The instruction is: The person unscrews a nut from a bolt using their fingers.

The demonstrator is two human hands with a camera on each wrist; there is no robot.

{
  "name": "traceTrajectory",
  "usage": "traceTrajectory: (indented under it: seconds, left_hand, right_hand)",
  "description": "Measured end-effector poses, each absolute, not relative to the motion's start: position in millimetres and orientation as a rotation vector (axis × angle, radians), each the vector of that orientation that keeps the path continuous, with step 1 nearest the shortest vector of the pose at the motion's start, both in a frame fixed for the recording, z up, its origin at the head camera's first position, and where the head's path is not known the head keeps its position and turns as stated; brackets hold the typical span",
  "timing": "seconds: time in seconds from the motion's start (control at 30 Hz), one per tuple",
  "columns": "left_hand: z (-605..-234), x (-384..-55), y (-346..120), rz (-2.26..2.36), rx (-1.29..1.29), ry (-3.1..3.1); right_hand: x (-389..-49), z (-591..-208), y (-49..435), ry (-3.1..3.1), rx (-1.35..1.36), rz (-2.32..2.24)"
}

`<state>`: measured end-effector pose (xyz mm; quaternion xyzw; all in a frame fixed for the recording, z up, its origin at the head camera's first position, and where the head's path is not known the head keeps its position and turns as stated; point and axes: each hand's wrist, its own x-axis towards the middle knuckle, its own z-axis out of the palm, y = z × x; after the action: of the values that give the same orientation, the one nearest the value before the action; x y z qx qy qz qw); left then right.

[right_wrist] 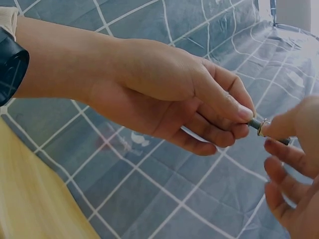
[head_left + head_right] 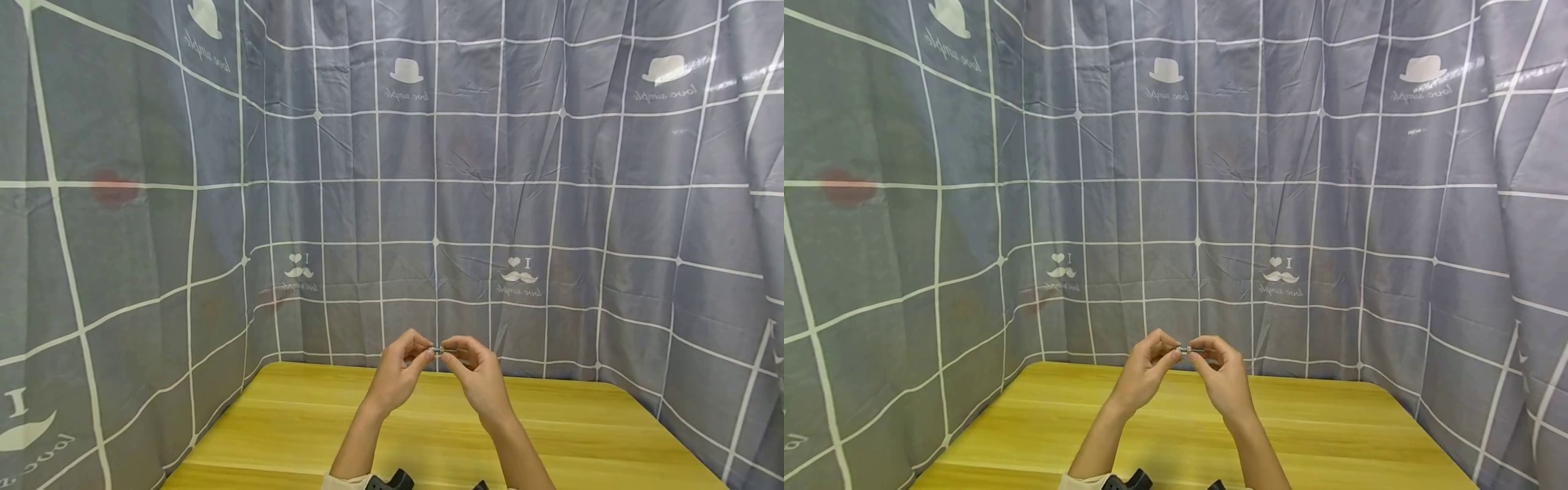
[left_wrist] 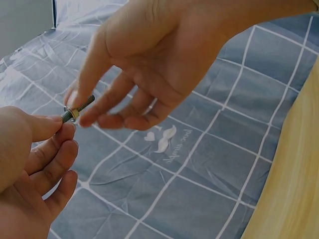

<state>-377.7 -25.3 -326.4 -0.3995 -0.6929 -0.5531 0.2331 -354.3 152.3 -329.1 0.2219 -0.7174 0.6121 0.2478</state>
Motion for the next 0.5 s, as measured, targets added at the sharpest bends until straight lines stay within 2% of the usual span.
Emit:
traceTrajectory:
  seconds: [0.5]
  left_hand:
    - [-326.6, -376.9, -26.1, -1.526, -1.092, -1.901]
  right_hand:
    - [-353.3, -328.1, 149.7, -1.956, 0.604, 1.686]
